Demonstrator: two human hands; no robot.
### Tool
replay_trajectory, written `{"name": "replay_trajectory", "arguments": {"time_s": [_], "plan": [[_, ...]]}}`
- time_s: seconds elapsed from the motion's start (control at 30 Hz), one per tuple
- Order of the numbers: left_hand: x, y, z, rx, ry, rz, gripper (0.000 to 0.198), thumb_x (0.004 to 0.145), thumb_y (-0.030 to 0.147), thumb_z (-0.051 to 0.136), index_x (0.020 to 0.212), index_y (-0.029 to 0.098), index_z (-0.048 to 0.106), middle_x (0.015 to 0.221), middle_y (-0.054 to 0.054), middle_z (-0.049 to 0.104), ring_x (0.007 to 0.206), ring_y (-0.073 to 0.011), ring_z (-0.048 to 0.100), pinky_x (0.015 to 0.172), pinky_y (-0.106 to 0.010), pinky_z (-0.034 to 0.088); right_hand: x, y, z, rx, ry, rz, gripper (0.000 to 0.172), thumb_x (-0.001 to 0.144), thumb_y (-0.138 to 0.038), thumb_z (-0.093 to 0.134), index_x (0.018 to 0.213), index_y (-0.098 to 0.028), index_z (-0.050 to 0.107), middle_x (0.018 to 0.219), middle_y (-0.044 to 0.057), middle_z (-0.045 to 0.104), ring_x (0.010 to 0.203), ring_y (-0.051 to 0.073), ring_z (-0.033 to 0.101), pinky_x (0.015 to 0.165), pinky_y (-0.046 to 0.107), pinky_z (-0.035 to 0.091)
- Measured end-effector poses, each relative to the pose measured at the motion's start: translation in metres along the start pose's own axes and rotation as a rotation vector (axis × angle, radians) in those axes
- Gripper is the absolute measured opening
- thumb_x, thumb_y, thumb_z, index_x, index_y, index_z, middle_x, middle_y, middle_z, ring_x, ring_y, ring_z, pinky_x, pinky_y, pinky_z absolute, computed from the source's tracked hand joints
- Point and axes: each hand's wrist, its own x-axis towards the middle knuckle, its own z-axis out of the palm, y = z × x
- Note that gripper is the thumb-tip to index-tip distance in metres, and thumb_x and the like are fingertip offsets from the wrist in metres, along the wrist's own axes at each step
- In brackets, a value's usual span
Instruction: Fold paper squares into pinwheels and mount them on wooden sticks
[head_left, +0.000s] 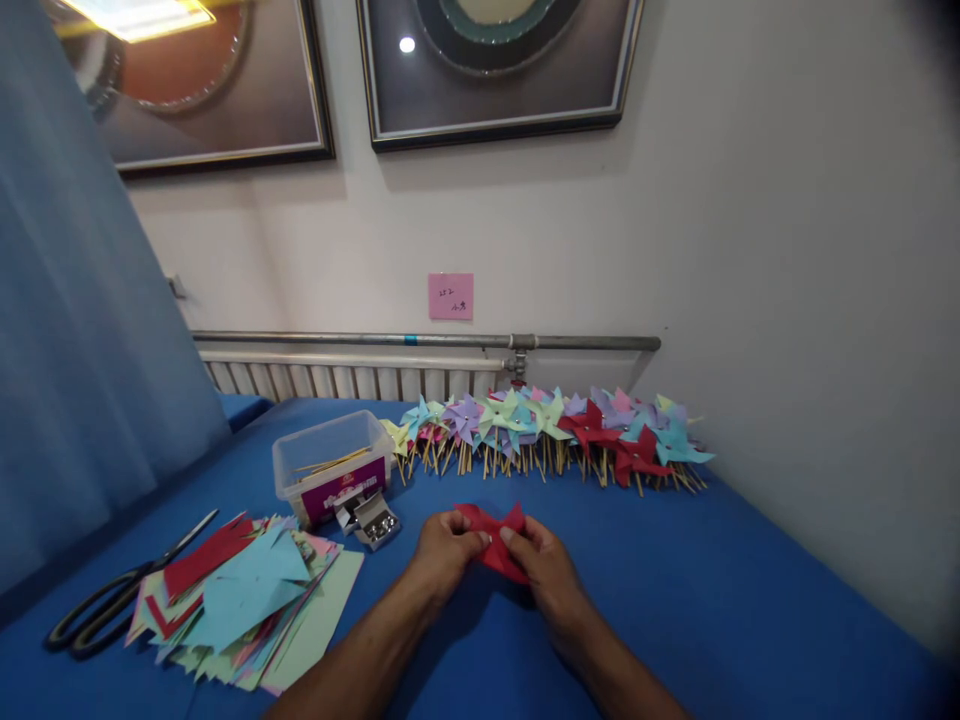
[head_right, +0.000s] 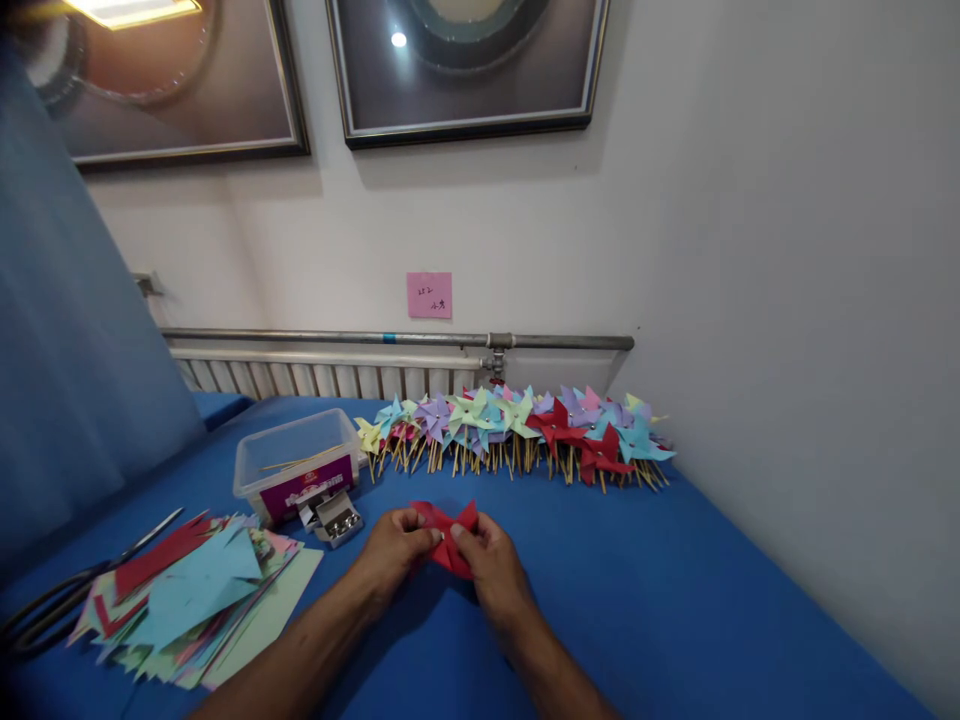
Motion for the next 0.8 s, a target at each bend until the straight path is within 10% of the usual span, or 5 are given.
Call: {"name": "replay_trajectory", "arguments": {"time_s": [0.8], "plan": [[-0.002, -0.002, -0.002, -0.162, -0.086, -0.023, 0.037, 0.058, 0.04, 0.082, 0.061, 0.017, 0.053, 0.052, 0.005, 0.05, 0.048, -0.0073, 0.04, 0.052, -0.023, 0.03, -0.01, -0.015, 0.007, 0.094, -0.026, 0.083, 0.044, 0.06, -0.041, 0.088, 0.094, -0.017, 0.075, 0.094, 0.008, 0.08, 0.083, 0.024, 0.074, 0.08, 0.035, 0.054]]}}
